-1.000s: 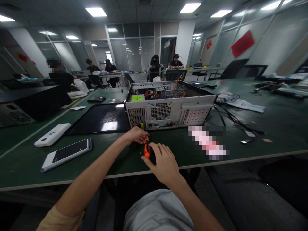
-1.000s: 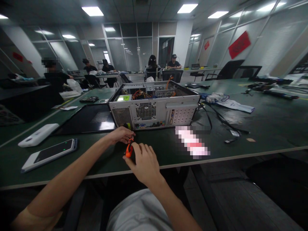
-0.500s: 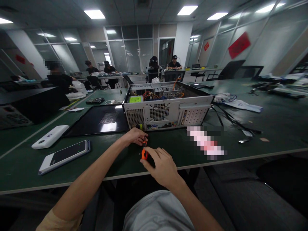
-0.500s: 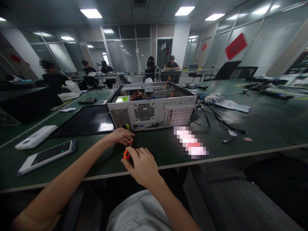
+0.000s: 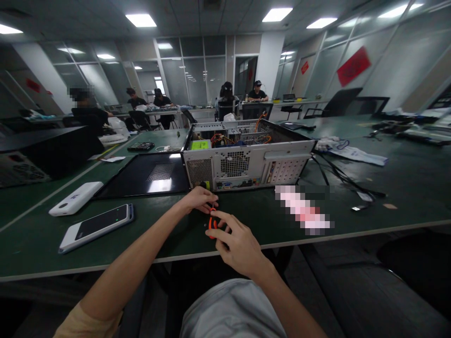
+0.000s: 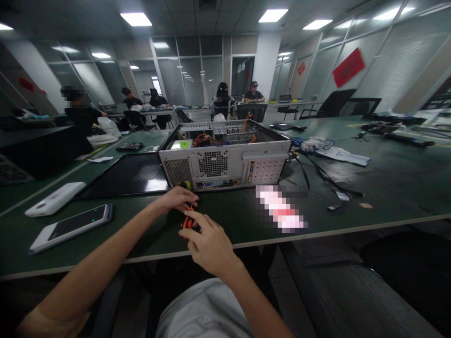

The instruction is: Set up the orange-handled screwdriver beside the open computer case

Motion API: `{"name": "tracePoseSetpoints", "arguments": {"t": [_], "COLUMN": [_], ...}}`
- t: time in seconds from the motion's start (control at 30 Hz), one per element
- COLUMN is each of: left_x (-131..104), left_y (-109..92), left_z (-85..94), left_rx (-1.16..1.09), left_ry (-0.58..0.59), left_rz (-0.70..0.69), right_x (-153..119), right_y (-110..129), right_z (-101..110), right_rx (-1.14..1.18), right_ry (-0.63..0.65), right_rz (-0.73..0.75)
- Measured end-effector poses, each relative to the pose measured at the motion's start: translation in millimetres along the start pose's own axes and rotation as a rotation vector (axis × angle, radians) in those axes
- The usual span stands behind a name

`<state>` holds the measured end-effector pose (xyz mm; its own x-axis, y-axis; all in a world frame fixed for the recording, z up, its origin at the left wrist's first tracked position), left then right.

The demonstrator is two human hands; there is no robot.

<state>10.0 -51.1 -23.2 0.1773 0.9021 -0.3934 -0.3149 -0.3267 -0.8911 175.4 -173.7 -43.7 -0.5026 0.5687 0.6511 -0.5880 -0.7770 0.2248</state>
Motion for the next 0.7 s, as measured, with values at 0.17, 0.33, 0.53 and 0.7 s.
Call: {"name": "tracePoseSetpoints", "arguments": {"t": [0.17, 0.33, 0.53, 0.7], "left_x": [-0.4, -1.1, -6.3, -6.5], "left_y": [-0.6, -1.8, -4.2, -5.1], "left_z": [-1.7, -3.6, -1.0, -0.7], "left_rx": [-0.03, -0.006, 0.179, 0.117], "left_ry": [-0.001, -0.001, -0.072, -0.088], "left_rz": [-0.003, 0.005, -0.074, -0.068], "right_x": [3.7, 1.1, 0.2, 1.9], "right_y": [3.1, -0.1, -2.2, 2.2], "right_z": [-0.3, -6.1, -2.3, 1.0], "right_rx": [-0.138, -0.13, -0.119, -0.17], "right_ry": [0.068, 0.065, 0.026, 0.149], "right_rz": [-0.18, -0.181, -0.168, -0.094]}}
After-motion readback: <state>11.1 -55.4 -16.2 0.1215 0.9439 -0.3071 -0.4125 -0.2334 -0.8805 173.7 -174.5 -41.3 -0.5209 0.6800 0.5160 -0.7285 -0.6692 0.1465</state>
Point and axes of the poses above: each hand's wrist, its own x-axis towards the middle knuckle, its own z-axis out of the back of the hand, y = z × x, the point moved 2 cm from there along x, towards the middle knuckle, and after that the axes turned 5 degrees about -x, right-handed, at the moved point
